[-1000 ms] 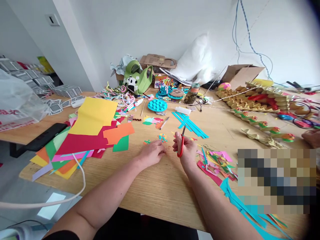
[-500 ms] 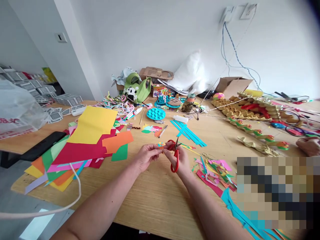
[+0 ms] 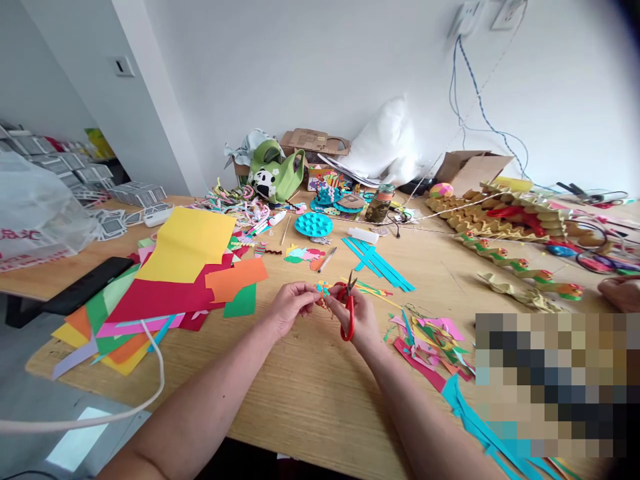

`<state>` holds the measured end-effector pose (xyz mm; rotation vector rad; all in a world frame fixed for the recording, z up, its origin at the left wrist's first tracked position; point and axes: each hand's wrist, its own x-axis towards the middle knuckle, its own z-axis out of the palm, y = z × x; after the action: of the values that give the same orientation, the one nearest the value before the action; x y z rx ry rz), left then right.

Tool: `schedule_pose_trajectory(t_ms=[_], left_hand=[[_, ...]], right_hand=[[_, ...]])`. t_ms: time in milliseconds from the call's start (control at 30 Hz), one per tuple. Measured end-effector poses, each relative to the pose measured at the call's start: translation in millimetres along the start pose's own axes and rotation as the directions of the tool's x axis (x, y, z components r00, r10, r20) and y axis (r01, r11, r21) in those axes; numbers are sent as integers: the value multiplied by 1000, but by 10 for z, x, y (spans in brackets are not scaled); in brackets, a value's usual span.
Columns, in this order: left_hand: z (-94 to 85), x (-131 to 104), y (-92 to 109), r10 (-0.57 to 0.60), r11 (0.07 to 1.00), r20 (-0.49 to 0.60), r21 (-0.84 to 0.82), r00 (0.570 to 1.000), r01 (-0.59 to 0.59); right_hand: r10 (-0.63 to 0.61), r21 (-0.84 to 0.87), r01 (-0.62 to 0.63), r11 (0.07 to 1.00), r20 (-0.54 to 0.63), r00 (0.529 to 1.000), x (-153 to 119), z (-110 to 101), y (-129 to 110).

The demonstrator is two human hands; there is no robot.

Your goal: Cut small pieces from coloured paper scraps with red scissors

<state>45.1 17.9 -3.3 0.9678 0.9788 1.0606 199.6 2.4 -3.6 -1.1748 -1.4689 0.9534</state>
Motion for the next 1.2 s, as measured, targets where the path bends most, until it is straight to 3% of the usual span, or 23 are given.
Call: schedule_pose_trajectory(t_ms=[133, 233, 300, 400, 467, 667, 900, 1200], left_hand=[[-23, 22, 7, 65, 998, -139, -12, 988, -68], [-43, 33, 11, 114, 993, -223, -9, 968, -119], [-49, 35, 13, 131, 990, -241, -8, 962, -137], [-46, 33, 16, 137, 989, -241, -13, 961, -144], [-40, 32, 18, 131, 990, -237, -22, 963, -140], [-30, 28, 17, 124, 990, -235, -38, 964, -136], [-21, 33, -26, 90, 995, -210, -15, 974, -95], [17, 13, -47, 80, 996, -159, -28, 984, -86]], right_hand=[[-120, -288, 76, 955, -138, 983, -13, -52, 5], [-75, -382, 40, 923, -77, 994, -41, -44, 10], [26, -347, -10, 938, 43, 999, -62, -8, 10], [148, -284, -83, 955, 219, 964, -80, 47, 5], [193, -277, -115, 954, 273, 943, -81, 64, 6], [265, -304, -169, 938, 309, 913, -57, 52, 56], [295, -296, -209, 932, 284, 912, -50, 68, 59], [351, -154, -318, 936, 311, 883, -44, 88, 33]])
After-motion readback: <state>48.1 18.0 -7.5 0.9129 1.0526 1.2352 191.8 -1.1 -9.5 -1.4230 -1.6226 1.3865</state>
